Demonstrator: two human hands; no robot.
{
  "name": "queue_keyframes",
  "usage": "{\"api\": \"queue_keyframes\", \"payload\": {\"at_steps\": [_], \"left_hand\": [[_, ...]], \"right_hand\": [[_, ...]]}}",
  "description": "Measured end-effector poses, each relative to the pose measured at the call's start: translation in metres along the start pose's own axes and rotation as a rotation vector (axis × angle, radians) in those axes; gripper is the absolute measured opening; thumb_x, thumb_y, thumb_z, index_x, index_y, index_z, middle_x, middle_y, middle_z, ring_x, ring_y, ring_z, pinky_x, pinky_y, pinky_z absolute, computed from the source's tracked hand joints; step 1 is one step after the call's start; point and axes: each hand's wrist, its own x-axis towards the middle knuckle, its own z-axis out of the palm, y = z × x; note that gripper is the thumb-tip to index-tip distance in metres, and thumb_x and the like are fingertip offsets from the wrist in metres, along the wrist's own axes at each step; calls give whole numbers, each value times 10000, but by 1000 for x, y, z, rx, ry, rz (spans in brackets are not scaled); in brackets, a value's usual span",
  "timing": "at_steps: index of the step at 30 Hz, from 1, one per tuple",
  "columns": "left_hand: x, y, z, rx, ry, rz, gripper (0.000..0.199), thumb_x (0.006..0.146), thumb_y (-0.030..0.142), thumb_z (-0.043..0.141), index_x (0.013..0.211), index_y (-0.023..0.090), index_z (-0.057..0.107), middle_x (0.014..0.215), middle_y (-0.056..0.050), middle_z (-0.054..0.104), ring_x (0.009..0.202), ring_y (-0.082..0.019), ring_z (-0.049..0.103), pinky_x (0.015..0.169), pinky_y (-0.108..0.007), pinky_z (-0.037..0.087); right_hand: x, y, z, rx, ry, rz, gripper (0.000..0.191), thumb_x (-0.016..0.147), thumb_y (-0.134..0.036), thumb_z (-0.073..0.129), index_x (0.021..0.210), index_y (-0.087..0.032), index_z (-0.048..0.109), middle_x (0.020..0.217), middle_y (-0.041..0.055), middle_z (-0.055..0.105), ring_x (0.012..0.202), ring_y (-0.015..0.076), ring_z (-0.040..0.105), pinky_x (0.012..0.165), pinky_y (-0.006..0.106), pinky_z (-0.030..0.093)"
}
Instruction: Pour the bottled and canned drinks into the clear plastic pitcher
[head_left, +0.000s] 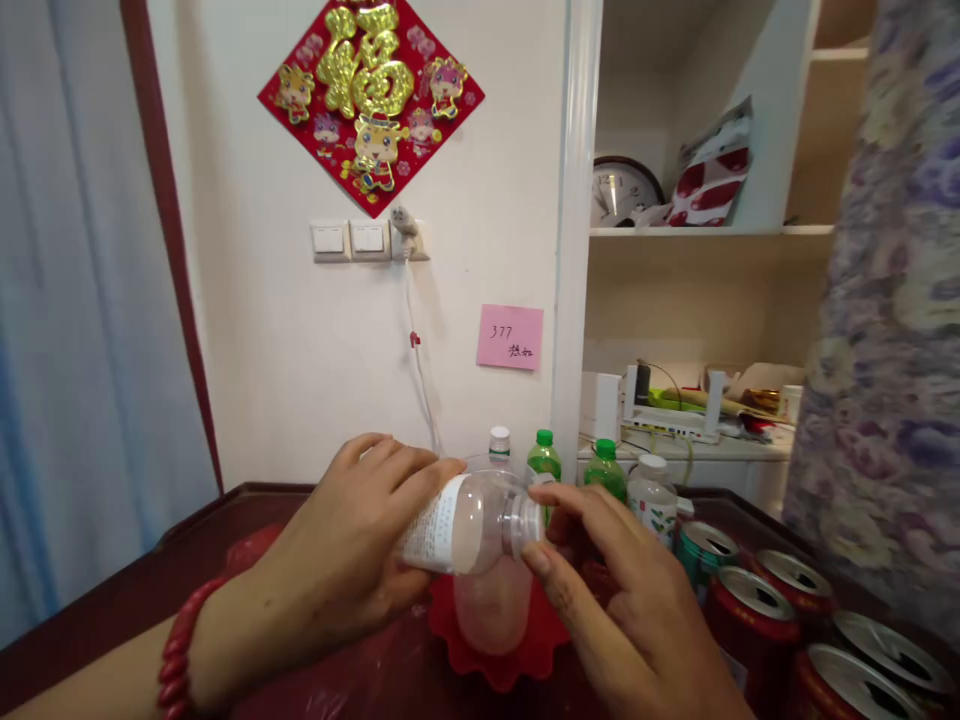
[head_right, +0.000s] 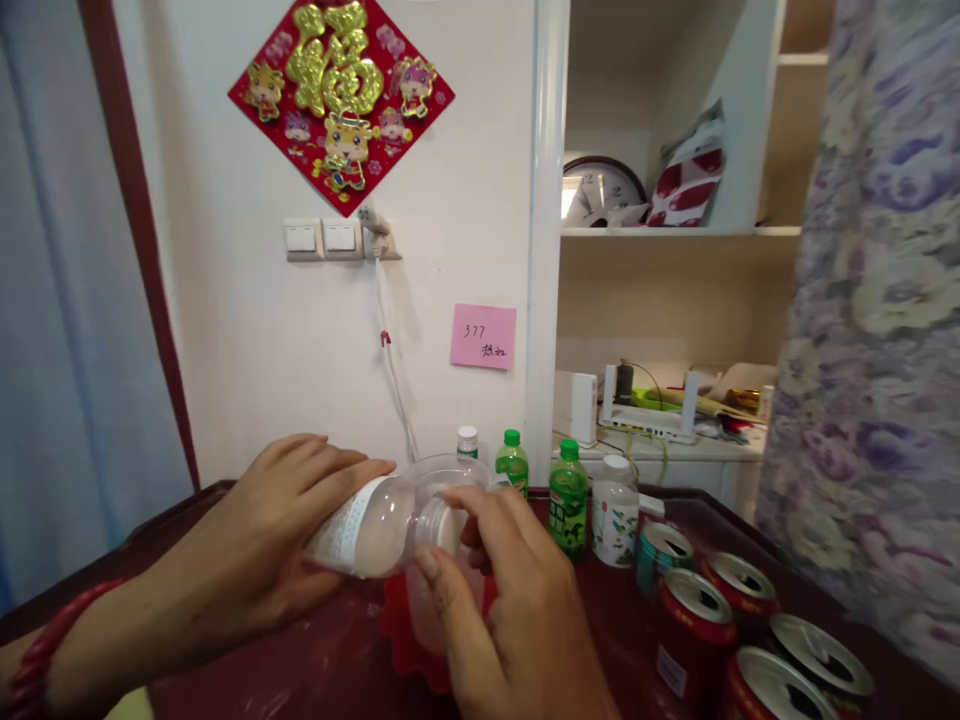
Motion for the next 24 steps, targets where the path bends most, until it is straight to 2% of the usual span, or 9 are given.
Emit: {"api": "queue_keyframes", "payload": {"at_steps": [2,5,8,11,14,17,20,22,24], "left_hand": [[-2,0,-2,-24,9,-11,608,776,143,660,1365,275,590,1208,-62,750,1032,-289,656,963,-466,464],[-4,3,-6,-65,17,-23,563,815,171,678,1359,288,590,1196,-48,747,1030,-274,658,956,-449,469],[-3,8,-8,-59,24,-6,583,780,121,651,1341,269,597,1185,-50,750,1040,-272,673,974,-452,463],[-4,11,-8,-35,5,-1,606,743,78,618,1327,237,605,1176,-64,754,1046,-276,684,1018,-475,438],[-9,5,-5,-57,-27,-28,615,734,73,624,1322,251,619,1186,-59,756,1060,-276,687,1021,-465,435],[-14,-16,-1,-124,-48,-157,562,789,166,694,1336,276,627,1221,-49,763,1092,-292,691,1030,-461,447],[-20,-53,9,-310,-14,-403,611,808,393,801,1378,277,617,1326,-62,742,1201,-331,676,1049,-455,485],[-27,-83,24,-467,46,-603,681,783,485,823,1389,257,614,1370,-84,721,1250,-353,660,1048,-462,512],[-37,-112,46,-649,73,-786,748,752,518,837,1396,225,595,1294,-105,753,1164,-347,706,983,-458,561]], "right_hand": [[0,-1,0,-18,-13,-15,226,1079,-361,569,1300,-360,617,1094,-11,644,927,160,642,757,228,520],[0,-1,3,9,-35,-20,219,1082,-390,573,1291,-339,618,1154,-9,654,1007,167,646,830,235,527],[-2,-1,10,42,-7,25,208,1105,-446,534,1123,-272,645,1017,-15,673,876,155,649,730,222,504],[-7,1,20,2,39,95,365,1121,-515,486,940,-235,634,825,-21,639,694,153,591,607,228,443],[-10,5,25,-47,0,123,454,1121,-585,453,929,-240,676,837,-6,664,710,173,622,613,240,457],[-10,9,20,-78,-8,117,443,1122,-614,424,1148,-298,734,1045,2,736,919,203,715,743,257,541],[-8,12,6,-123,59,138,450,1116,-638,420,1299,-343,707,1163,-7,740,1031,210,727,858,271,581],[-6,12,-3,-151,68,126,443,1112,-637,433,1272,-340,721,1131,-7,746,951,196,739,792,246,597],[-3,11,-8,-168,71,78,414,1109,-615,464,1232,-331,740,1072,-7,754,854,176,743,687,208,591]]}}
